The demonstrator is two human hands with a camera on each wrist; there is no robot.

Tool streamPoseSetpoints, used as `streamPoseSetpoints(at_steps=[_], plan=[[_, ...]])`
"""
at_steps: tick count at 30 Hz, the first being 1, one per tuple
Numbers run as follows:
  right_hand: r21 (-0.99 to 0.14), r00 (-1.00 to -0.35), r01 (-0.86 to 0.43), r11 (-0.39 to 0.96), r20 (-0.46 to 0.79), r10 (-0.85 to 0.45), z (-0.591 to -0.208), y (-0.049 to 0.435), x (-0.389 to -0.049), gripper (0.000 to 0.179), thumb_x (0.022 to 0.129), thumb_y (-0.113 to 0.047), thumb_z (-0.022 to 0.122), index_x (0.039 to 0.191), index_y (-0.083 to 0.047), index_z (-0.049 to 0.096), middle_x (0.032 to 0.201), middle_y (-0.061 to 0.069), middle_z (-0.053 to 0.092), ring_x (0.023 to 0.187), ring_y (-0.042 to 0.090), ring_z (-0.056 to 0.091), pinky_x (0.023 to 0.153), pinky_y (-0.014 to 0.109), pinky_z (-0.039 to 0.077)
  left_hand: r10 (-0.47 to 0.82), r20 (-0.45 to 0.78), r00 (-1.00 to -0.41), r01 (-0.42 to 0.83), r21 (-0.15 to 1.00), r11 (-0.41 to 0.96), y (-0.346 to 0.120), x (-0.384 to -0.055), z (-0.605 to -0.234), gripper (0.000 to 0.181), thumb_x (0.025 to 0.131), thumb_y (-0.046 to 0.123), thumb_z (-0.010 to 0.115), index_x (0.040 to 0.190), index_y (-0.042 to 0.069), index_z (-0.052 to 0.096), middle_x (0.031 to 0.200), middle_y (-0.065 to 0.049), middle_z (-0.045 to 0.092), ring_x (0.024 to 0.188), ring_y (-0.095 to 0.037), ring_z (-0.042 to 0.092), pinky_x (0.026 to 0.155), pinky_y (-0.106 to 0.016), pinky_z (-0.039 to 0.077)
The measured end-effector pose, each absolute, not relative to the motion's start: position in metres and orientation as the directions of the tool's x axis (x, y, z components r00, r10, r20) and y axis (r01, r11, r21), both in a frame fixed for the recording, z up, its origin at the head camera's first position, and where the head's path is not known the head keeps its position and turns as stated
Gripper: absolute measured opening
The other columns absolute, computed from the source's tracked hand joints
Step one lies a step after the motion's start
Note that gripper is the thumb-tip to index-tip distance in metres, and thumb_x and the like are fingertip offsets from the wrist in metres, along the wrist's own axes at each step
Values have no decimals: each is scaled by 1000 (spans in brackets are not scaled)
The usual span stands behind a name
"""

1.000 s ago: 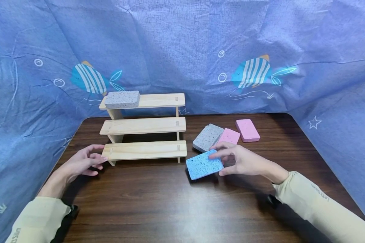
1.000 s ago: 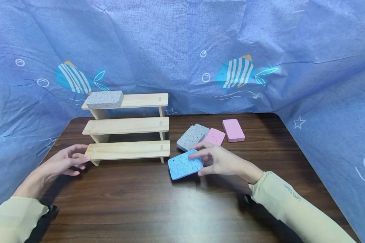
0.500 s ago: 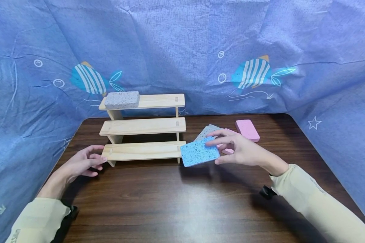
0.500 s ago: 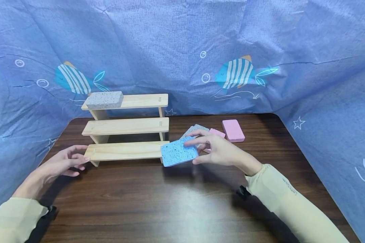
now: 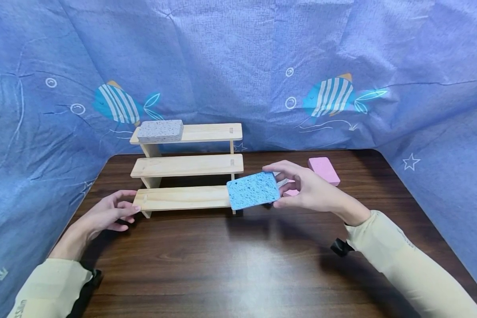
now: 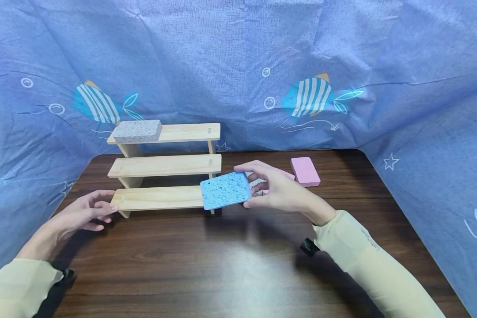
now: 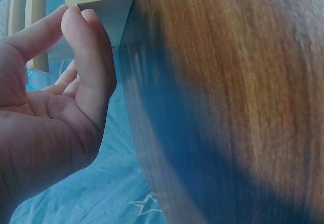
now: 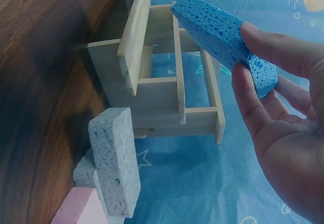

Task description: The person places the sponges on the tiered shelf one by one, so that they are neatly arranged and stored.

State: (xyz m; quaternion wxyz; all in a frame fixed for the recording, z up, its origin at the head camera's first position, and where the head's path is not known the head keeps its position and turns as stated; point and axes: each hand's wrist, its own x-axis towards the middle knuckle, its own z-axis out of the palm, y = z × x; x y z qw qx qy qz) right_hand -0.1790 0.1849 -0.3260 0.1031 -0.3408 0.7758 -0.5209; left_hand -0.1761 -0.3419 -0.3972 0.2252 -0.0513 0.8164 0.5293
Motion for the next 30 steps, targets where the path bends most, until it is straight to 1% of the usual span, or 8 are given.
streamPoseSetpoints(at_steps=[5, 11, 13, 16, 19, 23, 26, 30], plan=[[-883, -740, -427, 196, 217, -636, -323, 179, -185, 77, 76, 5, 87, 144, -4, 51, 135, 12, 54, 107, 31, 61, 85, 37, 58, 161, -418, -894, -316, 843, 436, -343, -176, -398, 77, 99, 20, 68, 155, 1, 18, 103, -5, 65, 77, -15, 66, 62, -33, 59], [-883, -754, -415, 219, 199, -627, -319, 171, -191, 77, 77, 4, 87, 145, -9, 52, 134, 9, 54, 108, 27, 61, 87, 36, 57, 154, -425, -892, -324, 839, 437, -342, -176, -397, 78, 99, 21, 68, 156, 1, 18, 105, -6, 65, 78, -15, 66, 62, -33, 59], [-883, -752, -418, 215, 203, -628, -317, 169, -193, 75, 77, 3, 86, 143, -9, 53, 133, 8, 55, 107, 28, 62, 87, 36, 57, 149, -430, -891, -329, 835, 440, -342, -176, -397, 78, 99, 21, 68, 156, 1, 17, 105, -7, 65, 78, -15, 66, 62, -33, 60], [-886, -742, -424, 188, 221, -633, -314, 165, -197, 72, 77, 4, 86, 141, -6, 54, 131, 9, 57, 107, 32, 62, 85, 38, 58, 150, -434, -888, -332, 834, 441, -341, -176, -397, 79, 99, 21, 68, 156, 1, 17, 105, -6, 65, 78, -15, 66, 62, -33, 59], [-894, -746, -415, 168, 229, -625, -312, 162, -203, 72, 76, 5, 86, 140, -5, 55, 127, 10, 60, 104, 34, 63, 84, 38, 59, 162, -431, -888, -325, 836, 442, -341, -176, -397, 79, 99, 21, 68, 156, 1, 17, 103, -4, 66, 78, -16, 66, 62, -33, 59], [-919, -762, -369, 140, 213, -611, -310, 155, -213, 72, 77, 6, 85, 141, -5, 54, 120, 14, 66, 99, 32, 66, 83, 38, 58, 159, -433, -887, -329, 836, 439, -341, -176, -397, 79, 99, 21, 68, 156, 2, 17, 103, -4, 66, 78, -16, 66, 62, -33, 59], [-942, -779, -312, 123, 179, -601, -306, 150, -221, 74, 79, 6, 84, 144, -5, 52, 117, 18, 68, 97, 31, 69, 84, 38, 58, 151, -435, -888, -332, 832, 444, -341, -176, -397, 79, 99, 21, 68, 156, 1, 17, 105, -6, 65, 79, -16, 67, 63, -34, 60], [-963, -817, -240, 120, 134, -561, -298, 141, -234, 73, 80, 0, 85, 145, -11, 53, 116, 19, 68, 96, 33, 71, 86, 40, 58, 146, -433, -889, -333, 832, 443, -342, -177, -396, 79, 99, 21, 69, 156, 1, 18, 105, -7, 66, 79, -15, 67, 63, -33, 60]])
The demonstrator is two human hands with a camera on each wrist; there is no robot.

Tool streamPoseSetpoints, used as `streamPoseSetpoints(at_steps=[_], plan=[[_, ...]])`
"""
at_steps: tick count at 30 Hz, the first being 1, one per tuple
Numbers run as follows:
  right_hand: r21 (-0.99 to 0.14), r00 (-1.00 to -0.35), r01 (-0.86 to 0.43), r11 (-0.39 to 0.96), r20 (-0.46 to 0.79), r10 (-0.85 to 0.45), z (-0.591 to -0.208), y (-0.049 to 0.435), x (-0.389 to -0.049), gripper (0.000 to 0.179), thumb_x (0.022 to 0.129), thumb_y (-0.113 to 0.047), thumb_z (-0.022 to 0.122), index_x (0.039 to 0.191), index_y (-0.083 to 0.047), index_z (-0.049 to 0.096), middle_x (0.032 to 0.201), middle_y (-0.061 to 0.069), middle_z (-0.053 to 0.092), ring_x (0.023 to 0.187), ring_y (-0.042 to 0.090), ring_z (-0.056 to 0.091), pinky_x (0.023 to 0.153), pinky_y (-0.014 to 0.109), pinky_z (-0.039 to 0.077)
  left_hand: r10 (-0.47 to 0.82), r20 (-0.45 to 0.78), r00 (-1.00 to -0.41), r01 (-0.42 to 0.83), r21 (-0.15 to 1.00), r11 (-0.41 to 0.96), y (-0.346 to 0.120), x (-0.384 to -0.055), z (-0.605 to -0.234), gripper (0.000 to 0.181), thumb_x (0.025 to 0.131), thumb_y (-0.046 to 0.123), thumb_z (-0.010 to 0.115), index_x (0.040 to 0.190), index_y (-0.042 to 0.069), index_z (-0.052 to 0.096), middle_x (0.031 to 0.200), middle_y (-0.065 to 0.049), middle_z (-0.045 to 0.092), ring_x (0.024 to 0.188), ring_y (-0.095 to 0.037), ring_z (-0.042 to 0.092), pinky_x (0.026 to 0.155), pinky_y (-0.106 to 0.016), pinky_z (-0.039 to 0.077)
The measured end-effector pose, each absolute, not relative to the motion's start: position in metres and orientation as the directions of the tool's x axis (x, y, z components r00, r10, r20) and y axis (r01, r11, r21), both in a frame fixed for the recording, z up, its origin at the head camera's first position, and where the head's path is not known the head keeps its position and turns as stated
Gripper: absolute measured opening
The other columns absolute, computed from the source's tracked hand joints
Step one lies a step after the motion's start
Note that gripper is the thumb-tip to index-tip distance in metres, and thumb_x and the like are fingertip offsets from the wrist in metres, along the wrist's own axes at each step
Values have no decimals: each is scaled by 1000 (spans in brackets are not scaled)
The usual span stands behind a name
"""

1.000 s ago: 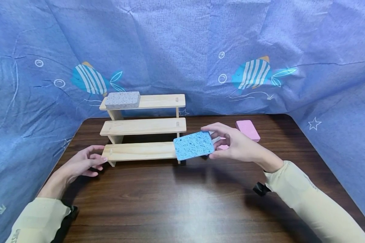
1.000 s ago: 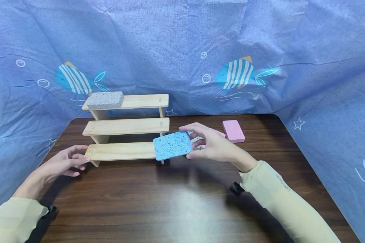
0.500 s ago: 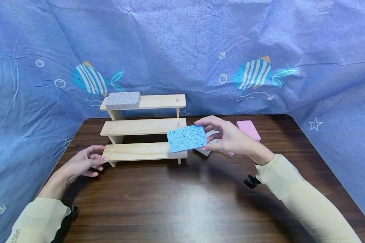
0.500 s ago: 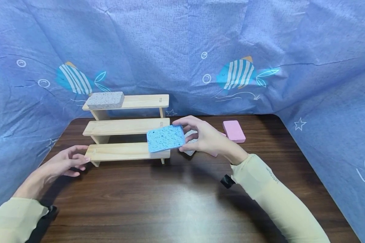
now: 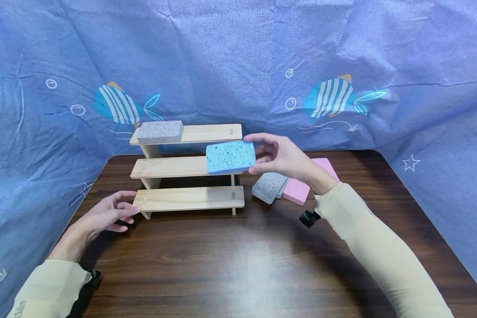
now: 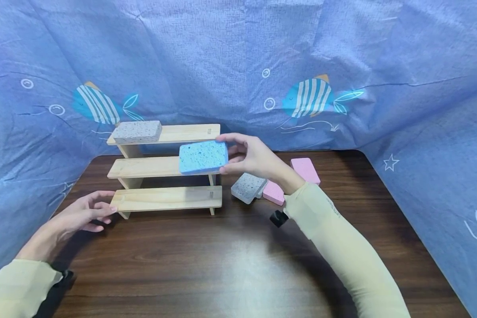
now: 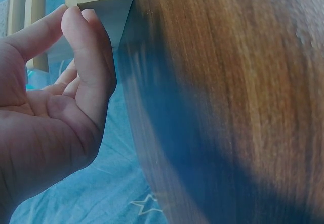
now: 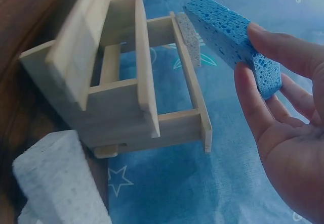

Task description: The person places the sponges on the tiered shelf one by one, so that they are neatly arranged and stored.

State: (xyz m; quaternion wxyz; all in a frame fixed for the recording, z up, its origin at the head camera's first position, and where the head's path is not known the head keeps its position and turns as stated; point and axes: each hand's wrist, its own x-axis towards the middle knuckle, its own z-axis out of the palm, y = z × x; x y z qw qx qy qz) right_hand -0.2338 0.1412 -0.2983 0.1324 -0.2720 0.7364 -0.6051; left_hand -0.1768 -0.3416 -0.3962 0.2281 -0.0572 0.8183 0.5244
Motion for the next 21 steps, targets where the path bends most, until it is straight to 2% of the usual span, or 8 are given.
streamPoseSetpoints(at_steps=[4, 9, 14, 21], plan=[[-955, -870, -241, 174, 133, -475, -292, 132, -250, 69, 79, -13, 89, 140, -20, 58, 121, 9, 68, 103, 25, 69, 85, 37, 57, 158, -426, -891, -325, 840, 434, -342, -177, -397, 78, 99, 20, 68, 156, 1, 17, 103, -5, 66, 78, -15, 66, 62, -33, 59], [-946, -899, -233, 224, 122, -420, -289, 123, -269, 68, 78, -23, 91, 139, -23, 60, 133, -6, 62, 114, 17, 61, 91, 36, 52, 157, -438, -885, -333, 832, 443, -341, -178, -399, 79, 100, 21, 67, 156, 1, 16, 105, -5, 66, 79, -16, 67, 62, -33, 59], [-959, -898, -202, 198, 100, -428, -288, 114, -282, 71, 80, -23, 90, 143, -20, 57, 136, -7, 60, 116, 17, 60, 98, 39, 49, 154, -436, -886, -330, 830, 450, -341, -177, -399, 79, 99, 22, 68, 156, 1, 17, 108, -8, 65, 80, -17, 67, 63, -34, 60], [-952, -893, -218, 216, 105, -437, -286, 101, -296, 71, 85, -22, 85, 148, -15, 52, 140, -4, 57, 117, 17, 58, 102, 38, 46, 150, -433, -889, -330, 832, 447, -341, -178, -396, 80, 98, 22, 70, 156, 2, 18, 106, -8, 66, 79, -16, 66, 64, -34, 60]])
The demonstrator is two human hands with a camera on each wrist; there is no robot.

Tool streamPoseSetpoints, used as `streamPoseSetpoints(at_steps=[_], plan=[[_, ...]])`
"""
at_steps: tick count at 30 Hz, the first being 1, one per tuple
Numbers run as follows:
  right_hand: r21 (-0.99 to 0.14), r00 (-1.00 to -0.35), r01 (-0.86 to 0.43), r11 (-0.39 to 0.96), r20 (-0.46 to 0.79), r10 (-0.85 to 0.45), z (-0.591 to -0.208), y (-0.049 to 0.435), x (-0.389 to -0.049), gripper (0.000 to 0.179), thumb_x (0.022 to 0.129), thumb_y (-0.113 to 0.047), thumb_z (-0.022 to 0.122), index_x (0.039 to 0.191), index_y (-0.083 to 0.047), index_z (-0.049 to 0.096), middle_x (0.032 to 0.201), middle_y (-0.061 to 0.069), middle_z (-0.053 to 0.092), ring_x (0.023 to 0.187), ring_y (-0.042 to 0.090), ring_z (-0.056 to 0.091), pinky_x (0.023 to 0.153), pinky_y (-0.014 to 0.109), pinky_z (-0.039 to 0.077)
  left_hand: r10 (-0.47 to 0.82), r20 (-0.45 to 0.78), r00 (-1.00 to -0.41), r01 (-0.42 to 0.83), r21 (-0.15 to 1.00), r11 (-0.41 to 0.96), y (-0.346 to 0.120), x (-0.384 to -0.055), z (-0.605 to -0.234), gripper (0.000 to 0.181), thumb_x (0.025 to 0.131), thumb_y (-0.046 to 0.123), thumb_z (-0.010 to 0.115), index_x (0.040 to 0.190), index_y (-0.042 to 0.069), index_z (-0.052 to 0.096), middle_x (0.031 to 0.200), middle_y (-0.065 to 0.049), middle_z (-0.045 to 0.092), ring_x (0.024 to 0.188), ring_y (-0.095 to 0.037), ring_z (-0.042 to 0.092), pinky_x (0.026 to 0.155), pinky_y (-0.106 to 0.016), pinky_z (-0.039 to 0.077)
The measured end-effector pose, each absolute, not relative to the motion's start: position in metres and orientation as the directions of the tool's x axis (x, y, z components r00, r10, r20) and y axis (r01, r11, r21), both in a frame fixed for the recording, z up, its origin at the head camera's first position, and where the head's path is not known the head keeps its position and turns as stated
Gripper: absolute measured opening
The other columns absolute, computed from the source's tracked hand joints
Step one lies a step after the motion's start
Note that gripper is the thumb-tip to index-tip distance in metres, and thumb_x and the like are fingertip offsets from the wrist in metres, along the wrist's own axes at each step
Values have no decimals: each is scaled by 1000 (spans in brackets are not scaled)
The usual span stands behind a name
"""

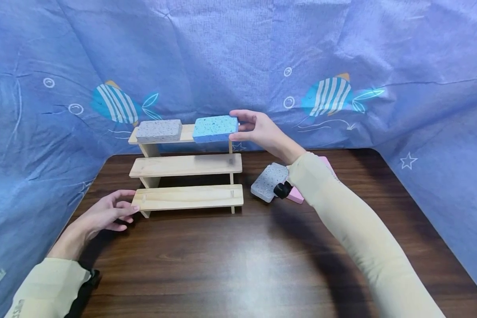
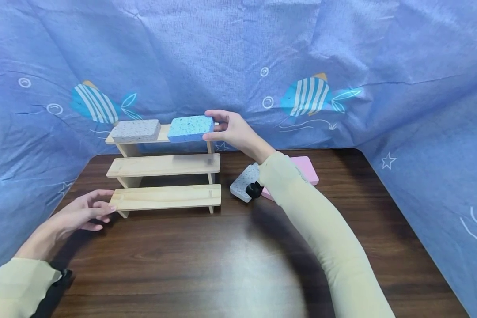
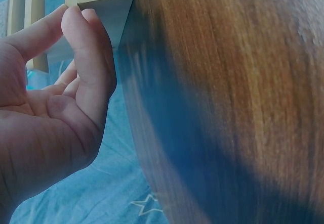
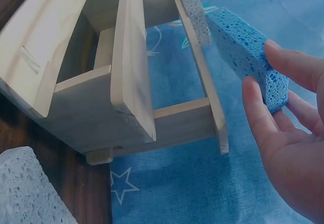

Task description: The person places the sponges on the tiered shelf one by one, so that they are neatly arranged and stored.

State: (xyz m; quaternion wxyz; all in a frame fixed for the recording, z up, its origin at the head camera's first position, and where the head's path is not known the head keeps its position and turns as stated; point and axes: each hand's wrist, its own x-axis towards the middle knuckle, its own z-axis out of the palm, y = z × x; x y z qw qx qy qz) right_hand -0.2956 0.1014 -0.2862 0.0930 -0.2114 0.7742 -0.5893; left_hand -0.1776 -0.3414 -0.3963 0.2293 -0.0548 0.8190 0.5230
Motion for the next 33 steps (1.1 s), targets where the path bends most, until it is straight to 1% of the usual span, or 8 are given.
streamPoseSetpoints(at_steps=[9, 14, 16, 18, 23, 27, 30, 33], plan=[[-958, -888, -191, 216, 75, -453, -293, 97, -309, 69, 90, -19, 80, 151, -13, 48, 143, 1, 54, 118, 19, 58, 104, 37, 46, 142, -443, -885, -338, 822, 459, -338, -177, -395, 82, 98, 24, 70, 156, 2, 17, 110, -11, 65, 82, -19, 67, 65, -36, 60], [-967, -885, -175, 186, 71, -459, -294, 96, -313, 67, 93, -14, 77, 152, -10, 46, 136, 8, 58, 113, 23, 62, 100, 36, 50, 142, -432, -890, -330, 828, 453, -339, -177, -395, 80, 98, 23, 70, 156, 2, 18, 108, -9, 66, 80, -18, 67, 64, -35, 60], [-966, -885, -178, 186, 74, -460, -296, 95, -314, 67, 93, -13, 76, 152, -9, 45, 137, 7, 57, 112, 24, 64, 98, 35, 51, 142, -430, -892, -328, 829, 452, -340, -177, -396, 80, 98, 22, 69, 156, 2, 18, 107, -9, 66, 80, -17, 67, 63, -35, 60], [-967, -883, -177, 182, 75, -463, -298, 93, -316, 66, 94, -12, 74, 153, -9, 44, 136, 10, 58, 110, 26, 65, 97, 37, 53, 144, -429, -892, -326, 830, 452, -341, -177, -396, 79, 99, 22, 69, 156, 2, 18, 107, -8, 66, 79, -17, 67, 63, -35, 59], [-965, -885, -188, 184, 85, -458, -304, 91, -316, 66, 94, -10, 74, 153, -10, 43, 143, 9, 54, 113, 26, 64, 96, 45, 53, 152, -422, -894, -317, 834, 452, -342, -177, -399, 78, 100, 21, 67, 156, 1, 17, 106, -7, 65, 79, -17, 66, 62, -35, 59], [-948, -886, -230, 221, 109, -451, -307, 90, -313, 67, 93, -14, 75, 153, -13, 45, 149, 2, 49, 120, 22, 59, 97, 42, 52, 148, -418, -896, -314, 833, 455, -343, -177, -398, 78, 100, 21, 67, 156, 1, 17, 105, -6, 65, 79, -17, 66, 62, -34, 59], [-932, -886, -253, 259, 116, -448, -308, 90, -312, 68, 93, -17, 76, 153, -14, 45, 151, 0, 47, 126, 19, 55, 100, 39, 50, 148, -417, -897, -313, 835, 453, -344, -177, -398, 78, 100, 21, 67, 156, 1, 18, 105, -6, 66, 78, -16, 66, 61, -34, 59], [-922, -888, -255, 291, 104, -448, -308, 92, -313, 68, 93, -20, 77, 153, -16, 45, 152, -1, 46, 130, 19, 52, 104, 39, 47, 155, -418, -895, -313, 837, 449, -343, -177, -399, 78, 100, 21, 67, 156, 0, 17, 105, -6, 65, 79, -16, 66, 62, -34, 59]])
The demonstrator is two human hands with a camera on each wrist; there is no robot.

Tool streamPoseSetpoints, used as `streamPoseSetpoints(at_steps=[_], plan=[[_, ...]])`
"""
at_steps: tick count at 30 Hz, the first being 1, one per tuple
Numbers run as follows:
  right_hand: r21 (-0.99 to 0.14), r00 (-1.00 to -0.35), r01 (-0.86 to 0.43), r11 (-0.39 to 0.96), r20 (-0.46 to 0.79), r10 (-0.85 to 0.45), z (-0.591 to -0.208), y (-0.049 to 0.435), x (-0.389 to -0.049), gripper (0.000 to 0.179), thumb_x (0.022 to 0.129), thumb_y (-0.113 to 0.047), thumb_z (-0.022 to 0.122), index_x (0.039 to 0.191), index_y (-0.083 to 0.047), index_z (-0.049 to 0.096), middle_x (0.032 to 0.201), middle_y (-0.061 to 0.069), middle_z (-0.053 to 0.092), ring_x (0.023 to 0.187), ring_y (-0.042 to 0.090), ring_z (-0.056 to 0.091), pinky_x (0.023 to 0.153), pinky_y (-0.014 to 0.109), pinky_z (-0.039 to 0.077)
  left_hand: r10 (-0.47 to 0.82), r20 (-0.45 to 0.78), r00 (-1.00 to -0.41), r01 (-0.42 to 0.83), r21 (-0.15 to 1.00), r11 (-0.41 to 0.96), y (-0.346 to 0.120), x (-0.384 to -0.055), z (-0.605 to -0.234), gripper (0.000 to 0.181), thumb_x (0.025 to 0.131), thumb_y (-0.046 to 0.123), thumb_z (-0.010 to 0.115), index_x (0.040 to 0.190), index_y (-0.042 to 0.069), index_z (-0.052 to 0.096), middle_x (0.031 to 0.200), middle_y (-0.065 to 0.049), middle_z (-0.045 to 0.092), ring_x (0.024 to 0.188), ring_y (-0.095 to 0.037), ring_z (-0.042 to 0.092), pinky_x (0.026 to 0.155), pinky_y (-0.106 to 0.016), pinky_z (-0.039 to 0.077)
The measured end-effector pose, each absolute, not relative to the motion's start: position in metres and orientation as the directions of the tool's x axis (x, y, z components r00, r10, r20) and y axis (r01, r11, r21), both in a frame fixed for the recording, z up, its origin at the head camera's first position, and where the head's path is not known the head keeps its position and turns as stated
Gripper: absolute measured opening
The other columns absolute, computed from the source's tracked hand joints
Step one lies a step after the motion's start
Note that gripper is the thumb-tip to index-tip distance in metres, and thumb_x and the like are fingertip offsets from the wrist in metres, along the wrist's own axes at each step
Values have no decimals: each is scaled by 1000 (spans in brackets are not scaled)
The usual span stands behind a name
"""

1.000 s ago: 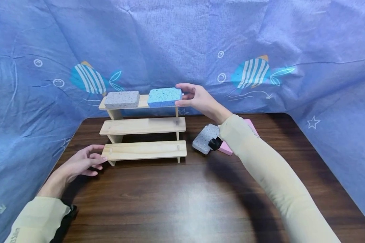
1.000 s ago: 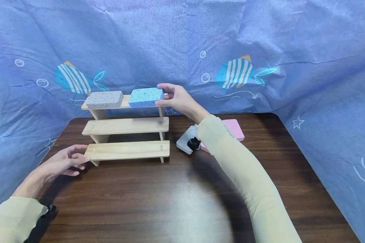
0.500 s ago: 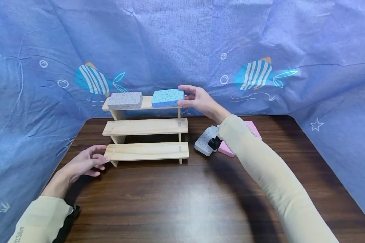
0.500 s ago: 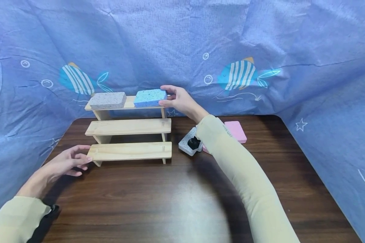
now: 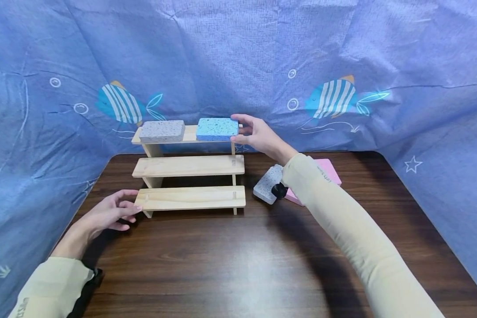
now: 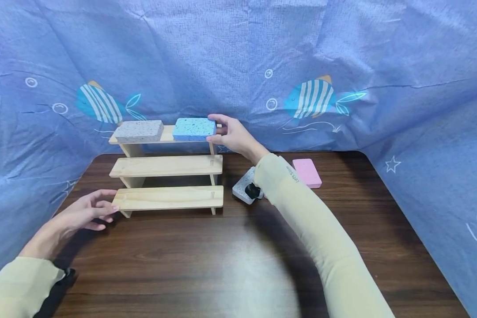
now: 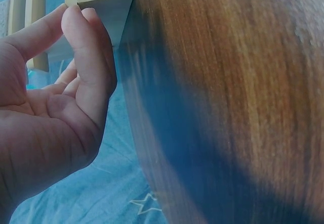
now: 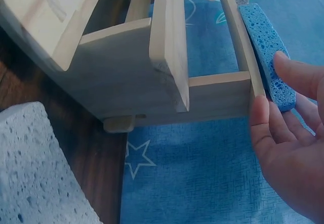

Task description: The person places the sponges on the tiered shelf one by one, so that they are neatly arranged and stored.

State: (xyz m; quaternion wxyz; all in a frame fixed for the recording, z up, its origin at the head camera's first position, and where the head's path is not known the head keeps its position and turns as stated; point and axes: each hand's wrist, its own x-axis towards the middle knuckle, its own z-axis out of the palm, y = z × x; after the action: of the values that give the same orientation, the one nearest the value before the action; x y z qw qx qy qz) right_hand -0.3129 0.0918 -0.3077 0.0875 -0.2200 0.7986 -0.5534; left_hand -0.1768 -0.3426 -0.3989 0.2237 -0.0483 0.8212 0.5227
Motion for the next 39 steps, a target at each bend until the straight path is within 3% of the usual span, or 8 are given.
streamPoseSetpoints(at_steps=[14, 28, 39], plan=[[-925, -891, -211, 317, 48, -452, -303, 89, -318, 67, 94, -20, 76, 154, -19, 45, 153, -1, 45, 131, 18, 51, 107, 39, 45, 152, -409, -900, -309, 843, 441, -343, -175, -400, 76, 100, 21, 67, 155, 2, 19, 105, -6, 66, 79, -18, 66, 60, -33, 59], [-896, -895, -247, 368, 65, -441, -300, 85, -320, 64, 95, -23, 75, 153, -19, 47, 150, 1, 50, 128, 17, 54, 108, 37, 43, 161, -402, -902, -296, 844, 447, -345, -176, -396, 75, 99, 21, 68, 153, 1, 21, 103, -4, 67, 80, -19, 67, 59, -33, 58], [-895, -896, -217, 390, 25, -443, -298, 87, -322, 65, 96, -23, 73, 154, -21, 45, 153, 2, 46, 132, 18, 51, 110, 39, 42, 157, -424, -892, -322, 840, 437, -343, -176, -394, 77, 100, 21, 67, 155, 2, 18, 117, -17, 61, 83, -18, 67, 62, -33, 59]])
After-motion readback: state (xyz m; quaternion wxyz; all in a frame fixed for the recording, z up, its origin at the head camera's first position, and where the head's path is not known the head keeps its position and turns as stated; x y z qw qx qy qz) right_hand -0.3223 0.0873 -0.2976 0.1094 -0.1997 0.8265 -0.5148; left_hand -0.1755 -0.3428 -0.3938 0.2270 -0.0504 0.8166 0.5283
